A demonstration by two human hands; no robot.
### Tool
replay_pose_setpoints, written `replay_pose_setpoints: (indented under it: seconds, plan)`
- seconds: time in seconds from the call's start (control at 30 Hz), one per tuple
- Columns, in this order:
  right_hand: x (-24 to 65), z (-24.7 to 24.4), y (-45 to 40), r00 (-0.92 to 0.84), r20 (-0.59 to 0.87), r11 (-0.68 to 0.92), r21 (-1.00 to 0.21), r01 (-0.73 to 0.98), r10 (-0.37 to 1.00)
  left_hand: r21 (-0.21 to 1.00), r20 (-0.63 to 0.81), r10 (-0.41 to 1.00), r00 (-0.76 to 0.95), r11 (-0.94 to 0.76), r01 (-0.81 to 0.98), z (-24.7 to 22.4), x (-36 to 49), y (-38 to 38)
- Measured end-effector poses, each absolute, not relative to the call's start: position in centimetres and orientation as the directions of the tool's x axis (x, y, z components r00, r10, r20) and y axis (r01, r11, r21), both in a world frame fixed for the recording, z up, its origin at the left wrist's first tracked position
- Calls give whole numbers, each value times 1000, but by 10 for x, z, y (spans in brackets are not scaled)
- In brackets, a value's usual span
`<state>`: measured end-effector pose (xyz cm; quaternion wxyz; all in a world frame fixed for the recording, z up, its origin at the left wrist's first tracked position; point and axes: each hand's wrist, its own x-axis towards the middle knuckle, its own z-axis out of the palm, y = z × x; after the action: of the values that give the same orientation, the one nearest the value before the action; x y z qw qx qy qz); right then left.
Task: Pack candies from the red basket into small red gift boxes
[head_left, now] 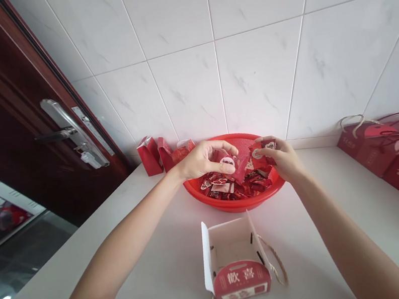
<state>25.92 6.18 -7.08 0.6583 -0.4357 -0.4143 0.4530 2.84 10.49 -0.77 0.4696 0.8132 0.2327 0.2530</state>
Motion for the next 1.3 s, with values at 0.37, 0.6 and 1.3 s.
replay_pose_setpoints:
  seconds: [0.37,0.6,1.3]
  plan:
    - [260,-72,63,226,169,220,-949,-226,959,822,226,585,778,-544,170,-5,31,91]
    - [260,-72,63,230,161,215,-947,-237,960,790,216,593,776,-573,218,-2,29,86]
    - [260,-71,63,235,158,216,-944,-248,959,788,203,465,862,-600,138,0,33,81]
